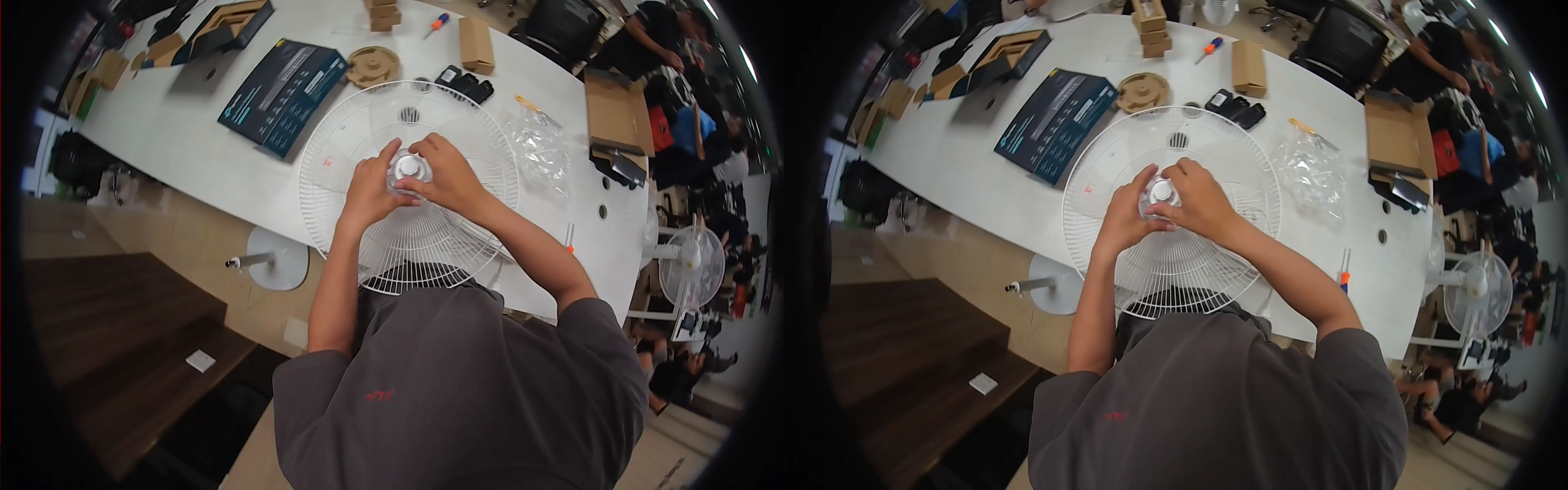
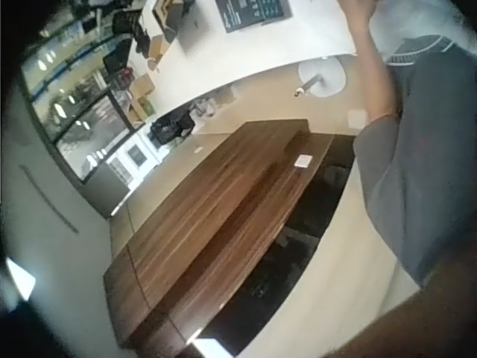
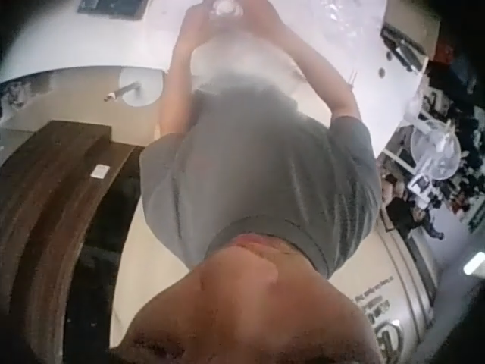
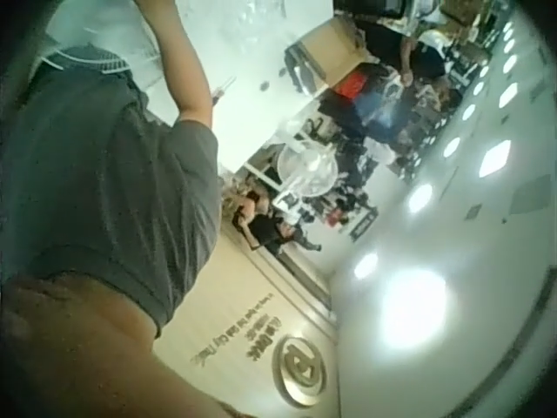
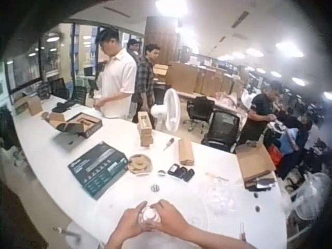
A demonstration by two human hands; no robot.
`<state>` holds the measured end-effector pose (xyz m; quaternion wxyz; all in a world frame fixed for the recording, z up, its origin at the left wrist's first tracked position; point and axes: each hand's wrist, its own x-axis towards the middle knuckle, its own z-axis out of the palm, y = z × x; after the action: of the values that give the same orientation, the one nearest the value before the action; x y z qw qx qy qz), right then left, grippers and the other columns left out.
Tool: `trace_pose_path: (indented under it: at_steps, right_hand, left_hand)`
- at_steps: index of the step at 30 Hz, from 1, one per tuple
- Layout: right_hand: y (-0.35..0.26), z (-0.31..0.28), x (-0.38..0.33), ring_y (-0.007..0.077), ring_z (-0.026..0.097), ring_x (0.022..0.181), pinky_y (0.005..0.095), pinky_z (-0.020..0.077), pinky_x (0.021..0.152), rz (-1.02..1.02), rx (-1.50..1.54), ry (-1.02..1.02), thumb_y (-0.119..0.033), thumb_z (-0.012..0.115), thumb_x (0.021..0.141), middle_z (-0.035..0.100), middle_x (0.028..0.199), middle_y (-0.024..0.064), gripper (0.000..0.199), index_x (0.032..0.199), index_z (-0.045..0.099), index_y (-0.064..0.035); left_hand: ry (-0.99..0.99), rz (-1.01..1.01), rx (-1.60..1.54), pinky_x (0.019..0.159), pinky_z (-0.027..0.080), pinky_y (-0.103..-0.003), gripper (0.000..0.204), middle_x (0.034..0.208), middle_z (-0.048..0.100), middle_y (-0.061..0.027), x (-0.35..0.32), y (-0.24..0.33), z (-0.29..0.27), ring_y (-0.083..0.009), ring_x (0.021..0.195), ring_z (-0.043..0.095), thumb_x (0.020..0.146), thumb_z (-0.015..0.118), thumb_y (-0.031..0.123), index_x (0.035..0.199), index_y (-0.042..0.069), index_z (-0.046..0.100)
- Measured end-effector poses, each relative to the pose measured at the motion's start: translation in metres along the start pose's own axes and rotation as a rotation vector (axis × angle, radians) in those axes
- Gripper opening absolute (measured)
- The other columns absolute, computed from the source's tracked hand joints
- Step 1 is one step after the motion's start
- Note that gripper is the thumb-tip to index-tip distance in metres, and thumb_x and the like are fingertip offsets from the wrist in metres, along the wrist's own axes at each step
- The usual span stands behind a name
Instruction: Assembling or disassembling an electric fan using a screwdriver.
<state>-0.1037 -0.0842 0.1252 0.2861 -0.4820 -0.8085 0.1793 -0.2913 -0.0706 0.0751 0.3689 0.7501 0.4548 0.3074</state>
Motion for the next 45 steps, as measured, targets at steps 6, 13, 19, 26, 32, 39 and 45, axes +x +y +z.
trace_pose_path:
  at_steps: [6, 13, 19, 26, 32, 39, 45]
  right_hand:
    - [-0.001, 0.004, -0.001, 0.0293, 0.063, 0.086, 0.0377, 0.0515, 0.075, 0.036, 0.027, 0.011, -0.031, 0.088, 0.070, 0.061, 0.098, 0.0143, 0.055, 0.108, 0.063, 0.0010]
    - [-0.007, 0.002, 0.005, 0.0328, 0.062, 0.086, 0.0403, 0.0509, 0.074, 0.038, 0.053, -0.016, -0.029, 0.087, 0.072, 0.062, 0.096, 0.0166, 0.050, 0.105, 0.065, 0.0010]
    - [-0.001, -0.017, -0.002, 0.0193, 0.059, 0.075, 0.0311, 0.0496, 0.065, 0.328, 0.098, 0.025, -0.020, 0.086, 0.074, 0.063, 0.093, 0.0117, 0.042, 0.104, 0.066, 0.0011]
    - [-0.016, -0.017, 0.007, 0.0223, 0.062, 0.085, 0.0316, 0.0512, 0.070, 0.049, 0.121, -0.157, -0.009, 0.077, 0.078, 0.060, 0.114, 0.0121, 0.044, 0.121, 0.067, -0.0078]
    - [-0.020, -0.009, 0.012, 0.0280, 0.063, 0.091, 0.0356, 0.0523, 0.074, -0.020, 0.077, -0.149, -0.007, 0.076, 0.078, 0.061, 0.114, 0.0140, 0.040, 0.117, 0.068, -0.0042]
    - [-0.011, -0.008, 0.017, 0.0317, 0.064, 0.091, 0.0385, 0.0522, 0.078, -0.062, 0.047, -0.165, -0.009, 0.076, 0.077, 0.063, 0.107, 0.0149, 0.030, 0.104, 0.065, -0.0011]
    - [-0.022, -0.014, 0.020, 0.0306, 0.062, 0.095, 0.0397, 0.0496, 0.085, 0.002, 0.029, -0.074, -0.006, 0.073, 0.078, 0.064, 0.101, 0.0148, 0.029, 0.105, 0.062, -0.0015]
  left_hand:
    - [-0.008, -0.020, 0.066, 0.100, 0.043, -0.045, 0.115, 0.109, 0.067, -0.0197, -0.007, 0.008, -0.005, -0.0374, 0.108, 0.061, 0.049, 0.096, 0.035, 0.146, 0.007, 0.043]
    - [-0.002, 0.005, 0.059, 0.105, 0.040, -0.045, 0.118, 0.110, 0.066, -0.0208, -0.011, -0.001, -0.004, -0.0380, 0.111, 0.060, 0.049, 0.096, 0.039, 0.147, 0.006, 0.041]
    - [0.008, -0.006, 0.070, 0.104, 0.040, -0.045, 0.117, 0.112, 0.065, -0.0220, -0.009, 0.005, -0.006, -0.0396, 0.111, 0.058, 0.052, 0.094, 0.041, 0.149, 0.007, 0.038]
    - [0.004, -0.002, 0.053, 0.103, 0.040, -0.046, 0.118, 0.109, 0.065, -0.0209, -0.012, 0.002, -0.006, -0.0405, 0.110, 0.058, 0.052, 0.094, 0.043, 0.150, 0.010, 0.037]
    - [0.011, 0.008, 0.052, 0.102, 0.041, -0.045, 0.118, 0.106, 0.065, -0.0212, -0.012, 0.003, -0.006, -0.0401, 0.109, 0.059, 0.051, 0.093, 0.045, 0.149, 0.010, 0.037]
    - [0.009, 0.032, 0.080, 0.102, 0.040, -0.042, 0.121, 0.105, 0.067, -0.0233, -0.012, 0.005, -0.007, -0.0365, 0.106, 0.062, 0.050, 0.093, 0.045, 0.148, 0.000, 0.038]
    - [0.017, 0.010, 0.108, 0.104, 0.041, -0.043, 0.122, 0.105, 0.067, -0.0224, -0.011, 0.006, -0.007, -0.0391, 0.107, 0.061, 0.049, 0.093, 0.045, 0.149, 0.003, 0.037]
